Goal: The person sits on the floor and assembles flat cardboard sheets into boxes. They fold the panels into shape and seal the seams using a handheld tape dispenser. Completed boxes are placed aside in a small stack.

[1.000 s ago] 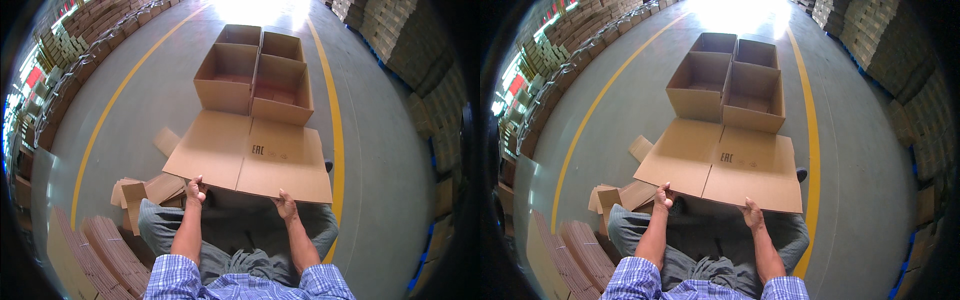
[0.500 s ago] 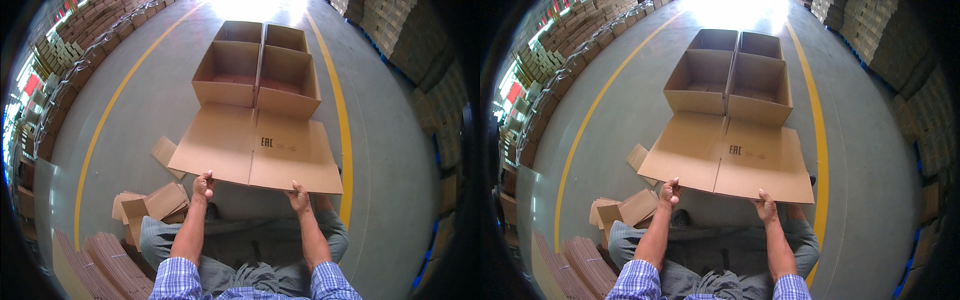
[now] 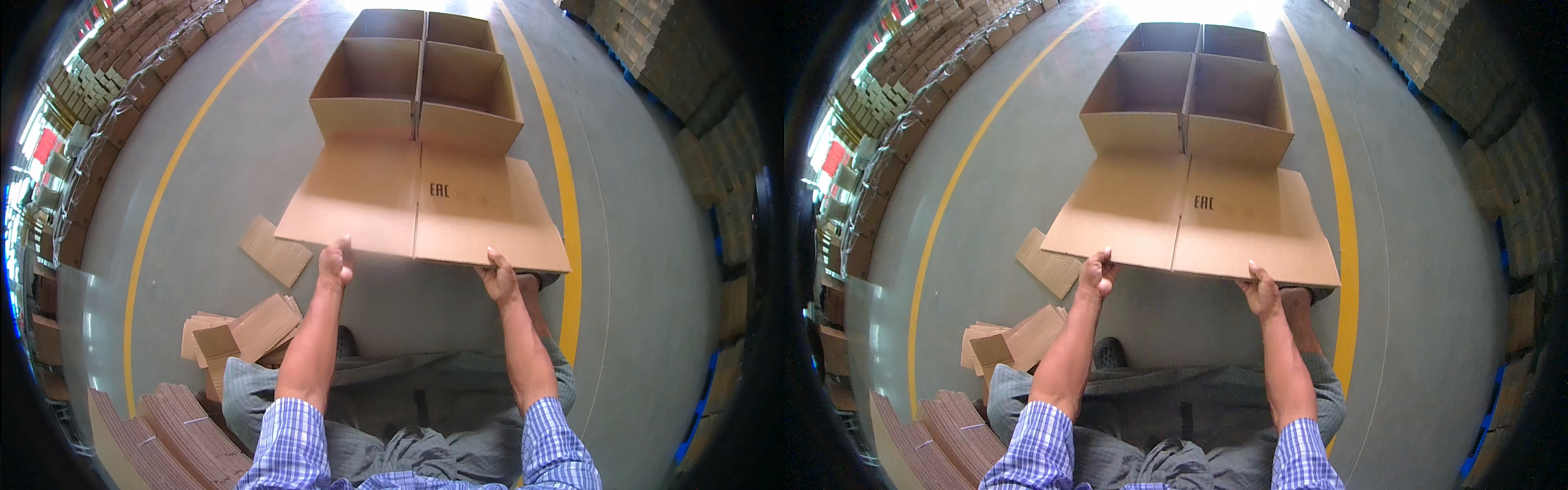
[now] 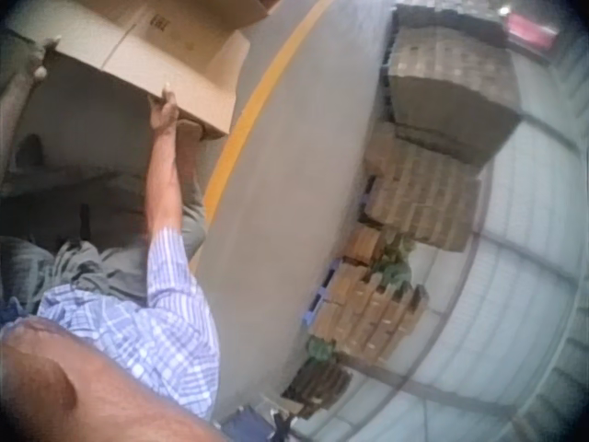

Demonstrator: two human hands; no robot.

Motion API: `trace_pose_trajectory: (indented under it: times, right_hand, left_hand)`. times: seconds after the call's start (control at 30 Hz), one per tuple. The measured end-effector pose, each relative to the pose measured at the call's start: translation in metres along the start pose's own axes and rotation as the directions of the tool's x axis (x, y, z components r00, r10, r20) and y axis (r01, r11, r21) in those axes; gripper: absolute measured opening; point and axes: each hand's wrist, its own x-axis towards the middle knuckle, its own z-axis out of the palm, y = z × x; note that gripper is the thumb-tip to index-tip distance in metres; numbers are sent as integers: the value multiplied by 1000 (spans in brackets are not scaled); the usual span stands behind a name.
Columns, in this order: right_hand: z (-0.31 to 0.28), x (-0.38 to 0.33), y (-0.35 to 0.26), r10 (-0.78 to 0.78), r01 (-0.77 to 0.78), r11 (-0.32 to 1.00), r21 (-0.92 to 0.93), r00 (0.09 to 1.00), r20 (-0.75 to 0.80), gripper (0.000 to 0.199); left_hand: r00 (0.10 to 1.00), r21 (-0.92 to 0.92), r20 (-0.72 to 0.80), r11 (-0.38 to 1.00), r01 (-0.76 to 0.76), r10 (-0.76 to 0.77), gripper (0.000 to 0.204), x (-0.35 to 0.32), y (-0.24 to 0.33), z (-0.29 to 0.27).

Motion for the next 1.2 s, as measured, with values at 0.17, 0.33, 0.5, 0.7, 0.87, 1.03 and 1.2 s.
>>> trace_pose_trajectory:
  times: [0.17,0.33,0.5,0.7,0.87,1.03,1.2]
  right_hand:
    - [12,43,-25,-18,15,1000,-24,988,-156,16]
    - [13,-1,-4,46,-46,999,6,965,-259,18]
    - [22,-84,39,103,-107,994,2,950,-294,16]
    - [36,-188,98,144,-132,989,65,956,-257,18]
    - [78,-250,116,283,-278,959,55,953,-106,25]
    - [142,-319,77,-53,364,496,-789,919,390,41]
    - [168,-329,0,-93,469,-468,-749,817,569,66]
  left_hand:
    - [993,104,-30,988,-109,113,13,23,23,47]
    - [934,237,-237,949,-210,266,12,-16,16,35]
    - [809,285,-502,942,-179,306,22,-74,-4,-24]
    - [818,185,-495,955,-231,293,53,-165,-55,-52]
    - [933,7,-164,946,-323,320,29,-237,-110,-21]
    - [900,338,-40,853,-397,435,31,-274,-67,16]
    - [953,641,92,715,-279,290,47,-304,-18,62]
